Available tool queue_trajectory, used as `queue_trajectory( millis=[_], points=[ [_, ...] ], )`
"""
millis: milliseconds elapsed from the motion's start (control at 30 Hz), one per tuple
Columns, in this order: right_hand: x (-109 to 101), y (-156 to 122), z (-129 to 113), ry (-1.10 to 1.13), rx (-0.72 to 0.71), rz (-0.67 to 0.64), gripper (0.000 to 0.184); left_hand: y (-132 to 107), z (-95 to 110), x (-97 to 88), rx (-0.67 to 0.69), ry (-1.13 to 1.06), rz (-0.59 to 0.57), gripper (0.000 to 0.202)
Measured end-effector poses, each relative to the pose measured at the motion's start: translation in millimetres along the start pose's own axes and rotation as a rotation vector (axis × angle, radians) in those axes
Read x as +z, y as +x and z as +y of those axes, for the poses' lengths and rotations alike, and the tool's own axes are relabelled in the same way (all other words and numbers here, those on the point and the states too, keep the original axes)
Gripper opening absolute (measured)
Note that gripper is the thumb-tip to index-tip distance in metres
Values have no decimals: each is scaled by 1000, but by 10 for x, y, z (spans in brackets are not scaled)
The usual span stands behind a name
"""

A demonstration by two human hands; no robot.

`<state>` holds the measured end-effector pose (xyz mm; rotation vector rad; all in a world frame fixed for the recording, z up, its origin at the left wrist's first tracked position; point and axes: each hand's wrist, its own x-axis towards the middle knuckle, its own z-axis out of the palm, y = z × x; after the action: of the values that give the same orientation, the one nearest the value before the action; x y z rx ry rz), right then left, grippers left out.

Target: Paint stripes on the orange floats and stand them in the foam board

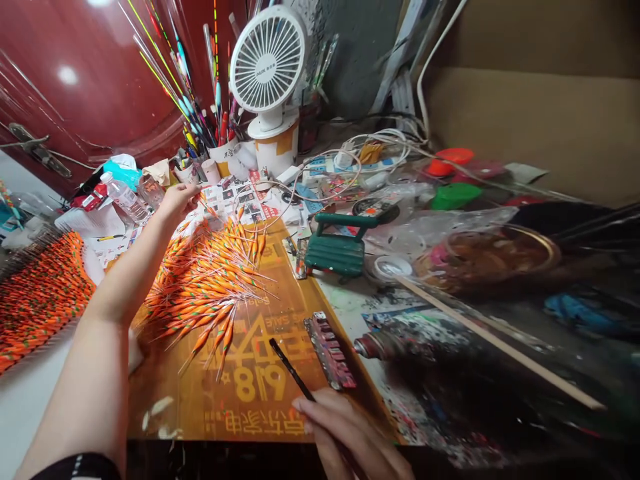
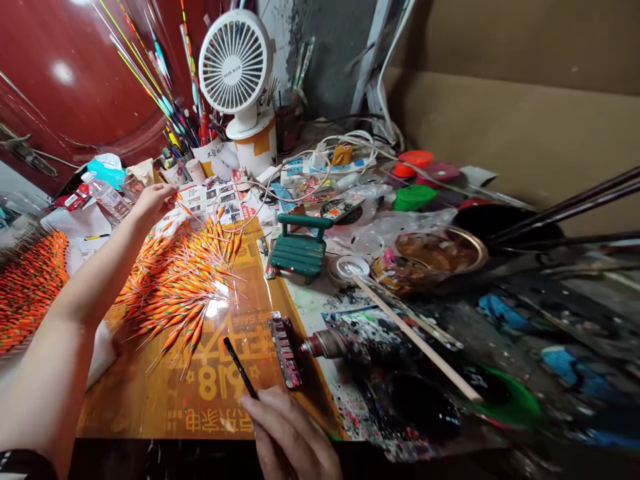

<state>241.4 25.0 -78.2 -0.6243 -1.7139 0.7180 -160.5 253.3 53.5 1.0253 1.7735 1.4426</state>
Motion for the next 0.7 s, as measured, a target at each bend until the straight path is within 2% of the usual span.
queue_trajectory(
  millis=[67,233,300,367,433,533,600,700],
  points=[
    [7,-1,19,-1,-38,6,26,-413,-25,-64,-23,-81,-28,24],
    [57,-9,29,11,-50,18,30,-1514,-266,-119,-252,-213,30,28],
    [85,-15,35,26,-53,46,31,-1836,-338,-170,-317,-242,47,28],
    [109,-14,40,50,-51,58,31,-2055,-363,-250,-337,-248,85,30],
    [129,-5,38,68,-50,59,31,-2170,-346,-337,-298,-225,137,32],
    [149,17,21,72,-48,71,30,-2156,-277,-417,-123,-115,163,30],
    [155,30,6,66,-53,74,29,-2029,-226,-409,15,40,129,24],
    [153,40,-9,54,-55,69,28,-1688,-166,-282,162,372,-7,11]
  ],
)
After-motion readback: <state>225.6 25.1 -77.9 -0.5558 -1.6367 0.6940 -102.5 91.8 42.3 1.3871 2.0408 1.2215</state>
